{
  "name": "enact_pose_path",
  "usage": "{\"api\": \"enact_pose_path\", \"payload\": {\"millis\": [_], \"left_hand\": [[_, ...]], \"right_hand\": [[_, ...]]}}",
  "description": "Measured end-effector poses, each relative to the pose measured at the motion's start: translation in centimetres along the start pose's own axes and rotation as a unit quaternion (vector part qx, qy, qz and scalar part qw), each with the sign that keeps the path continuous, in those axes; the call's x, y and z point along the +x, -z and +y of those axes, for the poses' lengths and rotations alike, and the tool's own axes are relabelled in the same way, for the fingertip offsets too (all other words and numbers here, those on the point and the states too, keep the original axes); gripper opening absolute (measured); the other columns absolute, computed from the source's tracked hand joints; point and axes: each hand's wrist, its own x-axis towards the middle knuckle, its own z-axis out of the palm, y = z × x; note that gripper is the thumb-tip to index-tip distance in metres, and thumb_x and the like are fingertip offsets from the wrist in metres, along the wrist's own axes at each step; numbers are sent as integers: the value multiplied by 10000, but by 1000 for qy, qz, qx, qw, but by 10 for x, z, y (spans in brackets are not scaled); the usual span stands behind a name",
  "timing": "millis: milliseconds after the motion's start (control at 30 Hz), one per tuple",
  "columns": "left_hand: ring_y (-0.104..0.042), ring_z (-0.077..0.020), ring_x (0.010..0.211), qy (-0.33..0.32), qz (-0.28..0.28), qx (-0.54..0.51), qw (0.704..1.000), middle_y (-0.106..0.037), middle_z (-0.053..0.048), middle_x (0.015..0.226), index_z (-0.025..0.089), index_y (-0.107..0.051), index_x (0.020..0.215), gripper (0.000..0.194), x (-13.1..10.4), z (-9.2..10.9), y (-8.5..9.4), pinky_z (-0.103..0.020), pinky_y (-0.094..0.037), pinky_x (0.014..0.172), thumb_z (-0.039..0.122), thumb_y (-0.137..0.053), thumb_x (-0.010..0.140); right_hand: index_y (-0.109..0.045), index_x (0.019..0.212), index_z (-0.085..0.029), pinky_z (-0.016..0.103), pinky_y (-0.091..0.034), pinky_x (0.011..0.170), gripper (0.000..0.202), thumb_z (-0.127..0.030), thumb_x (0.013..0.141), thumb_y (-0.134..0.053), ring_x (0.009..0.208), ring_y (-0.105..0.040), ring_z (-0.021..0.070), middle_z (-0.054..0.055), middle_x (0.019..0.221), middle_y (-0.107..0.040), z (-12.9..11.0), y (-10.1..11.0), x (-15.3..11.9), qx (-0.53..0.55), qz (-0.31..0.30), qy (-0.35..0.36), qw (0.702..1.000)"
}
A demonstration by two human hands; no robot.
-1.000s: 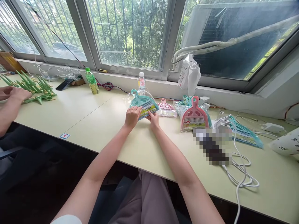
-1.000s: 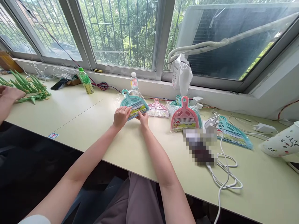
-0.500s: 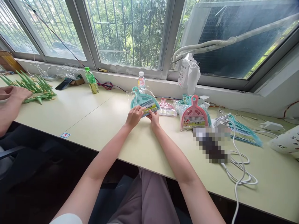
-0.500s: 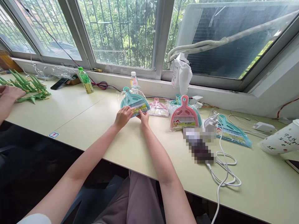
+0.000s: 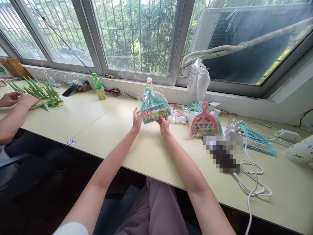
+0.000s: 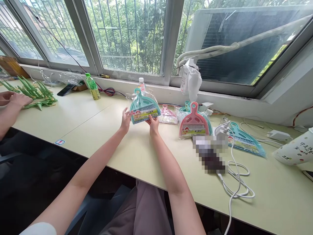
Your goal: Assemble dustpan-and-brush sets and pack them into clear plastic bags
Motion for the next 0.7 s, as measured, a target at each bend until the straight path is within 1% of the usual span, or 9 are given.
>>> {"api": "enact_pose_path", "payload": {"millis": [67,133,200,267,300,400,567,633,700], "left_hand": [[-603,-280,1114,81,-97,-92,988,-614,-152,1206,182,-472,1264,615,0,-4,-3,-431,-495,912,599,-572,822],[-621,-294,1092,138,-174,-136,965,-657,-153,1144,181,-510,1218,606,-5,-7,-7,-447,-509,883,603,-605,793],[-616,-305,1112,178,-246,-135,943,-668,-156,1140,204,-539,1191,586,-12,-8,-12,-453,-511,872,598,-638,768],[-597,-303,1150,186,-277,-110,936,-661,-150,1171,234,-558,1172,549,-16,-8,-14,-450,-504,882,611,-619,778],[-587,-295,1168,177,-265,-97,943,-654,-138,1192,249,-555,1175,530,-16,-8,-14,-445,-497,896,617,-594,796],[-589,-252,1164,126,-187,-88,970,-635,-94,1221,264,-505,1221,493,-10,-6,-11,-418,-479,942,592,-533,853],[-609,-221,1105,55,-103,-104,988,-620,-87,1192,221,-459,1229,461,2,-10,-4,-401,-491,956,421,-605,840],[-588,-222,1140,25,-92,-100,990,-608,-93,1198,210,-452,1226,466,3,-13,-3,-408,-475,988,387,-619,828],[-575,-232,1164,17,-111,-98,989,-596,-103,1217,206,-435,1234,494,3,-14,-3,-423,-470,997,391,-630,820]], "right_hand": [[-588,921,-178,308,-593,800,208,-251,766,-706,775,-709,137,6,842,-717,0,1,1,0,3,7,1000],[-592,926,-181,304,-591,802,205,-259,771,-700,777,-708,135,8,856,-721,-4,4,3,4,12,24,1000],[-591,944,-188,307,-586,819,214,-275,778,-696,804,-709,138,13,877,-726,-10,9,7,7,25,43,999],[-589,962,-194,316,-580,843,221,-287,788,-687,836,-709,142,16,889,-728,-17,14,11,12,42,53,998],[-587,966,-194,321,-577,854,219,-287,792,-683,846,-709,142,17,891,-729,-19,17,13,15,49,54,997],[-582,942,-189,332,-578,856,202,-261,786,-689,833,-711,142,14,881,-728,-18,18,14,20,43,34,998],[-575,905,-186,328,-596,809,179,-197,773,-695,738,-708,129,-7,821,-721,-4,9,8,10,-7,-31,999],[-568,901,-191,326,-599,804,171,-193,778,-689,743,-709,130,-12,810,-718,-1,7,7,11,-9,-45,999],[-563,896,-193,323,-601,800,160,-193,785,-679,742,-710,134,-15,793,-716,-1,7,8,9,-2,-52,999]]}}
